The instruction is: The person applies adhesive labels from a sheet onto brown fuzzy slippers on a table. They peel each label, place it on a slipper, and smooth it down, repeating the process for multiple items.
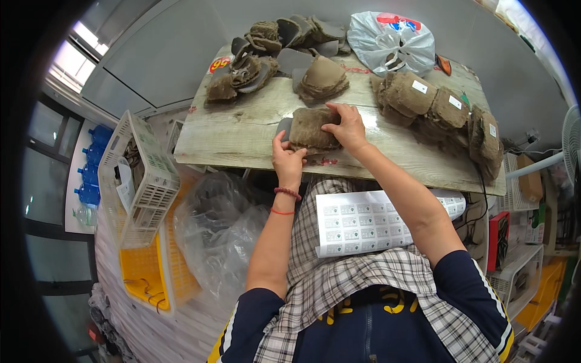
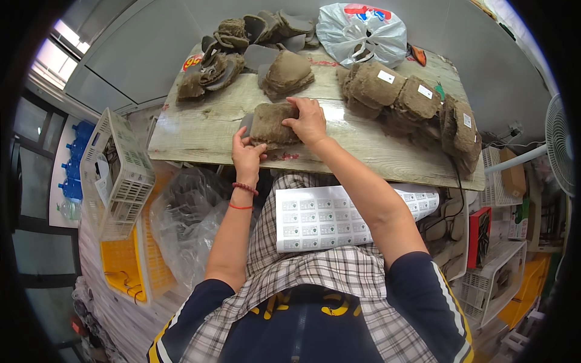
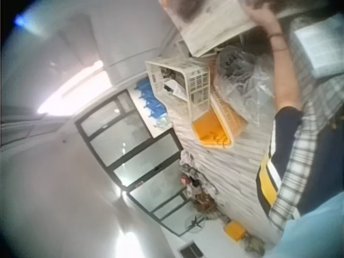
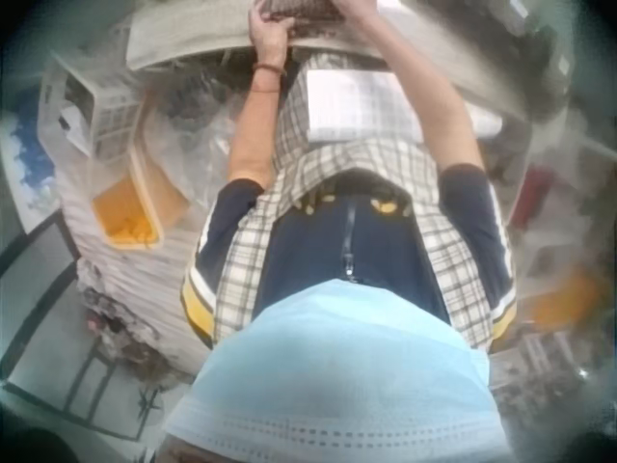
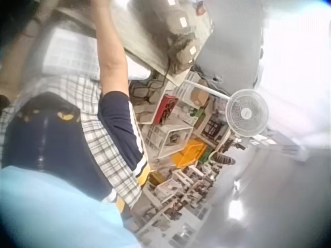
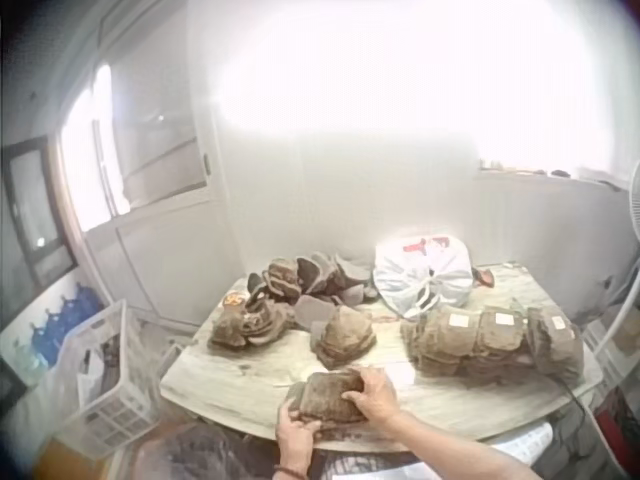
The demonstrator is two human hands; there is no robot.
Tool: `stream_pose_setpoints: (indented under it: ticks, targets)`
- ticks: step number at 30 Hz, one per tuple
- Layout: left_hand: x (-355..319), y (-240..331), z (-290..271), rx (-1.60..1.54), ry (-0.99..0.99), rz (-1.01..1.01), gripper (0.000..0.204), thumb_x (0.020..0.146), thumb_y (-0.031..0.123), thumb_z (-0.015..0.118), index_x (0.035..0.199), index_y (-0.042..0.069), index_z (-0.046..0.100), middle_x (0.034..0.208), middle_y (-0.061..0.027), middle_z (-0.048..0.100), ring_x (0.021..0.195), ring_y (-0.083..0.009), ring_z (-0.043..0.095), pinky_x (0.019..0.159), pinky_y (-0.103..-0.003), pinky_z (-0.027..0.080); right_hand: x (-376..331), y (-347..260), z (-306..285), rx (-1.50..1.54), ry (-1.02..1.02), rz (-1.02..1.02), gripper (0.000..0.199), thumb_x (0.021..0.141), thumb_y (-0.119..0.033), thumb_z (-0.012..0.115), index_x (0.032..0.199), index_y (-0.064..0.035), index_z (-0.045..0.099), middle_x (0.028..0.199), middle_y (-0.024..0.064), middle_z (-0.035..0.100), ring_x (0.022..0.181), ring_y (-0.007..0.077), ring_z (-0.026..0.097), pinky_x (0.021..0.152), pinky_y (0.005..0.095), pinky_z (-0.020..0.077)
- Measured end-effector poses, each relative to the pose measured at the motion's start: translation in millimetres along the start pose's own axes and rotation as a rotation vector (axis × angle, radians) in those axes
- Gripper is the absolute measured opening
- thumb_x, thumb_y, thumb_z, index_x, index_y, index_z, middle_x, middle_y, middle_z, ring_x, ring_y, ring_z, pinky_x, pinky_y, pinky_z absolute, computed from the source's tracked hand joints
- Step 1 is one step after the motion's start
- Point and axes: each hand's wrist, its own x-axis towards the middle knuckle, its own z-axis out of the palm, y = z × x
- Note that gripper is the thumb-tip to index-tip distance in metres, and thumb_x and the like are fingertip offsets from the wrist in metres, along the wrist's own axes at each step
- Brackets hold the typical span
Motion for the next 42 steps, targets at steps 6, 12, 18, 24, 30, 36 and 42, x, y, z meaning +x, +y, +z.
stream_pose_setpoints:
  ticks: [6, 12, 18, 24, 30, 36, 42]
  targets:
    - [9.6, -7.8, 1.4, -0.175, -0.028, -0.089, 0.051, 0.084, -0.012, 0.061, 0.133, -0.003, 0.046, 0.102, -0.0098, 0.061, 0.079, -0.0146, 0.063, 0.06, -0.025, 0.053, 5.9, 24.6, -8.5, 0.568, -0.097, 0.177, 0.022, 0.081, -0.005, 0.073, 0.1, -0.0057, 0.064, 0.096, 0.0009, 0.065, 0.09, 0.0146, 0.06, 0.081, 0.0295, 0.0489]
    - [11.7, -3.4, -5.7, -0.104, -0.011, -0.176, 0.034, 0.088, -0.01, 0.056, 0.121, -0.004, 0.057, 0.095, -0.0062, 0.062, 0.079, -0.0146, 0.063, 0.061, -0.026, 0.054, 32.1, 18.2, -60.4, 1.147, -0.406, 0.478, 0.008, 0.091, -0.006, 0.065, 0.098, -0.0085, 0.064, 0.091, -0.0042, 0.065, 0.082, 0.0053, 0.058, 0.076, 0.022, 0.0451]
    - [16.7, 1.7, 2.8, -0.18, -0.026, -0.219, 0.026, 0.099, 0.013, 0.048, 0.115, -0.003, 0.061, 0.092, -0.0073, 0.065, 0.067, -0.0136, 0.061, 0.055, -0.027, 0.051, 36.2, 33.5, -17.4, 0.535, -0.513, 0.326, 0.021, 0.082, -0.01, 0.076, 0.098, -0.0053, 0.064, 0.092, 0.0018, 0.065, 0.084, 0.0137, 0.058, 0.076, 0.0283, 0.0468]
    - [15.1, -2.0, 4.7, 0.03, 0.003, -0.057, 0.031, 0.086, 0.016, 0.073, 0.107, -0.004, 0.063, 0.085, -0.0059, 0.065, 0.063, -0.0123, 0.058, 0.055, -0.026, 0.049, 7.2, 23.5, -2.4, 0.022, -0.249, 0.023, 0.051, 0.078, -0.027, 0.079, 0.122, -0.009, 0.06, 0.114, 0.0137, 0.063, 0.103, 0.0287, 0.06, 0.092, 0.038, 0.0465]
    - [-0.1, -2.6, 12.4, 0.072, -0.029, 0.277, 0.022, 0.084, 0.007, 0.073, 0.103, -0.001, 0.063, 0.084, -0.0027, 0.064, 0.072, -0.0105, 0.055, 0.065, -0.027, 0.046, 2.3, 15.5, -41.0, 0.074, -0.407, 0.008, 0.053, 0.078, -0.035, 0.078, 0.122, -0.0091, 0.063, 0.104, 0.011, 0.066, 0.1, 0.0253, 0.058, 0.088, 0.0346, 0.044]
    - [6.7, 11.1, -6.5, -0.073, -0.087, 0.152, 0.018, 0.097, 0.011, 0.057, 0.109, -0.002, 0.063, 0.091, -0.0046, 0.066, 0.065, -0.0061, 0.054, 0.059, -0.022, 0.048, 5.4, 27.9, -87.0, 0.559, -0.618, 0.349, 0.024, 0.088, -0.015, 0.071, 0.107, -0.0016, 0.065, 0.091, -0.0011, 0.064, 0.085, 0.0097, 0.054, 0.076, 0.0261, 0.0439]
    - [31.1, 26.9, 0.6, 0.032, -0.094, -0.019, 0.03, 0.098, 0.01, 0.053, 0.125, -0.003, 0.056, 0.098, -0.01, 0.067, 0.055, -0.0086, 0.053, 0.05, -0.025, 0.046, 56.7, 1.3, -75.7, 0.357, -0.788, 0.334, 0.054, 0.084, -0.029, 0.074, 0.128, 0.0001, 0.059, 0.13, 0.0125, 0.057, 0.119, 0.0241, 0.053, 0.099, 0.0362, 0.0422]
